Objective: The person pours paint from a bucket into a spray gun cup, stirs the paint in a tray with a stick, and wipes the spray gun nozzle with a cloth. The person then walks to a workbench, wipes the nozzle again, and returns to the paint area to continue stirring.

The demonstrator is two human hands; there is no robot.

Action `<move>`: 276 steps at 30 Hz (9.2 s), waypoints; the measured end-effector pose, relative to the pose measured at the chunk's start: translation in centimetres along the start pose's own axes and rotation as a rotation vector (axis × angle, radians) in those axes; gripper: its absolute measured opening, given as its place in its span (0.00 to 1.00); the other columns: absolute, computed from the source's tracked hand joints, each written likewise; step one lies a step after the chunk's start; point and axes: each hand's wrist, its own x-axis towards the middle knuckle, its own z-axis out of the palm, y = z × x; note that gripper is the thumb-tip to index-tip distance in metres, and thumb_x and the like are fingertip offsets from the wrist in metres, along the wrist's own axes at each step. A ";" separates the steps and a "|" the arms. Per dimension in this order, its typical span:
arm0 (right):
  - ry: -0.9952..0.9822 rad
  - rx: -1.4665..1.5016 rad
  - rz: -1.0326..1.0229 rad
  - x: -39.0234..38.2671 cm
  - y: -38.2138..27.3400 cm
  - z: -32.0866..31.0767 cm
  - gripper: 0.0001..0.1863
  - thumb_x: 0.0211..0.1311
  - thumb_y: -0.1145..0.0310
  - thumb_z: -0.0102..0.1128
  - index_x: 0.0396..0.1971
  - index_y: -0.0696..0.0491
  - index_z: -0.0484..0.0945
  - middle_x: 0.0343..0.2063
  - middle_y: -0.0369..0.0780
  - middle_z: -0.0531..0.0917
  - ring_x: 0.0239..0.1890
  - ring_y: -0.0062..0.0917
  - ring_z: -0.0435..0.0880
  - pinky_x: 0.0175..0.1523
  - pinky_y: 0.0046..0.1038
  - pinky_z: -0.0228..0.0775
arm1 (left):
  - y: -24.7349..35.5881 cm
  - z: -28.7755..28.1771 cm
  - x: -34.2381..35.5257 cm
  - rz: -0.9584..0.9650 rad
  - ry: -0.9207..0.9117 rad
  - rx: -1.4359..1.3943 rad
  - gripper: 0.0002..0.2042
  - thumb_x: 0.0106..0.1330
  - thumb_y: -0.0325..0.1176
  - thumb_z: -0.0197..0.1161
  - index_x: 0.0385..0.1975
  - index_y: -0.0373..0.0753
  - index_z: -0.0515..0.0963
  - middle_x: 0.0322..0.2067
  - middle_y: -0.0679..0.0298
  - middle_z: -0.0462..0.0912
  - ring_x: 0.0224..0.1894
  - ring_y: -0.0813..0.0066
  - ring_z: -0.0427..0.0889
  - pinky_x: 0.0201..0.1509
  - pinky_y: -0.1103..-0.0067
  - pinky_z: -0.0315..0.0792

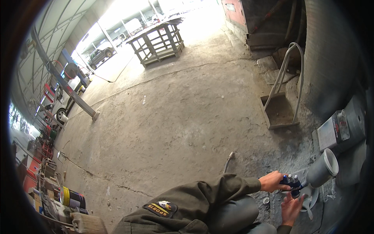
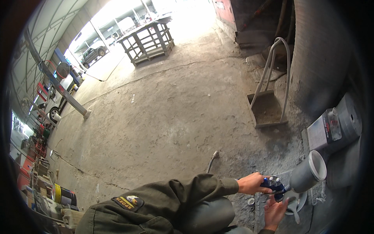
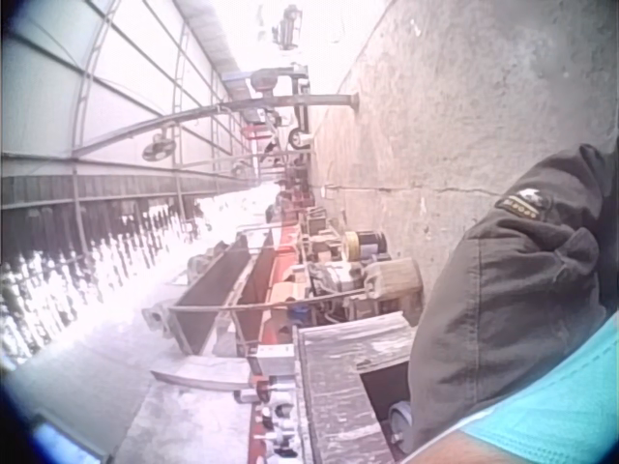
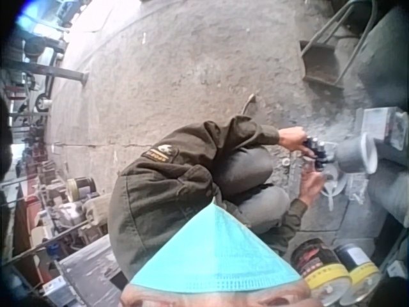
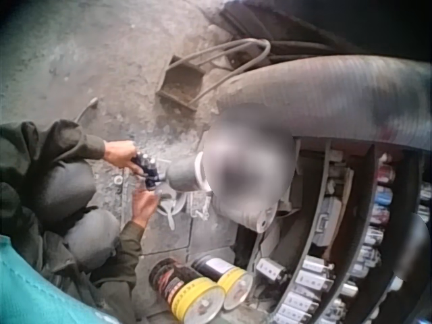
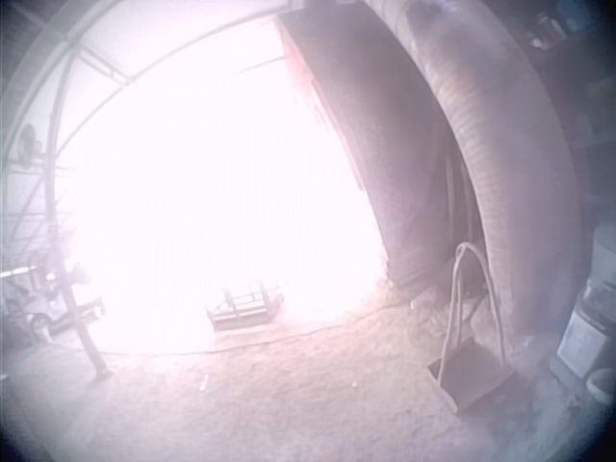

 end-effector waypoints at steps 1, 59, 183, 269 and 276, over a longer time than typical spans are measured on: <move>-0.125 0.051 0.049 0.6 -0.2 -3.0 0.28 0.71 0.43 0.45 0.54 0.52 0.74 0.39 0.40 0.84 0.39 0.30 0.84 0.37 0.32 0.80 | 0.0 0.2 0.0 0.005 -0.003 0.006 0.24 0.65 0.46 0.65 0.53 0.35 0.74 0.20 0.51 0.80 0.25 0.54 0.82 0.31 0.67 0.72; 0.299 -2.254 -0.255 9.2 3.7 -1.3 0.65 0.28 0.51 0.84 0.70 0.50 0.54 0.66 0.49 0.60 0.64 0.47 0.63 0.67 0.45 0.59 | -15.0 -1.8 -20.4 -0.556 0.291 0.164 0.16 0.55 0.41 0.75 0.30 0.37 0.77 0.24 0.50 0.81 0.28 0.48 0.81 0.31 0.68 0.74; 1.578 -0.161 -0.637 -58.7 -5.0 58.8 0.18 0.68 0.63 0.57 0.52 0.57 0.77 0.44 0.38 0.84 0.42 0.22 0.82 0.48 0.25 0.74 | 57.1 -20.6 10.9 -0.127 -0.287 0.030 0.17 0.73 0.48 0.55 0.36 0.38 0.78 0.23 0.69 0.76 0.17 0.83 0.71 0.19 0.82 0.62; 2.067 0.918 -1.795 -106.5 25.0 75.1 0.23 0.70 0.54 0.53 0.52 0.59 0.74 0.41 0.40 0.83 0.40 0.23 0.81 0.44 0.30 0.73 | 101.5 20.5 -60.5 0.442 -2.640 -0.040 0.07 0.69 0.28 0.60 0.41 0.31 0.76 0.24 0.67 0.79 0.16 0.82 0.72 0.17 0.83 0.65; 2.471 -0.198 -0.729 -105.9 24.5 81.5 0.24 0.45 0.56 0.73 0.40 0.56 0.82 0.37 0.46 0.85 0.41 0.33 0.85 0.48 0.33 0.76 | 105.8 19.0 -63.5 0.516 -2.589 -0.081 0.05 0.68 0.25 0.58 0.39 0.32 0.77 0.26 0.67 0.80 0.16 0.83 0.71 0.18 0.83 0.65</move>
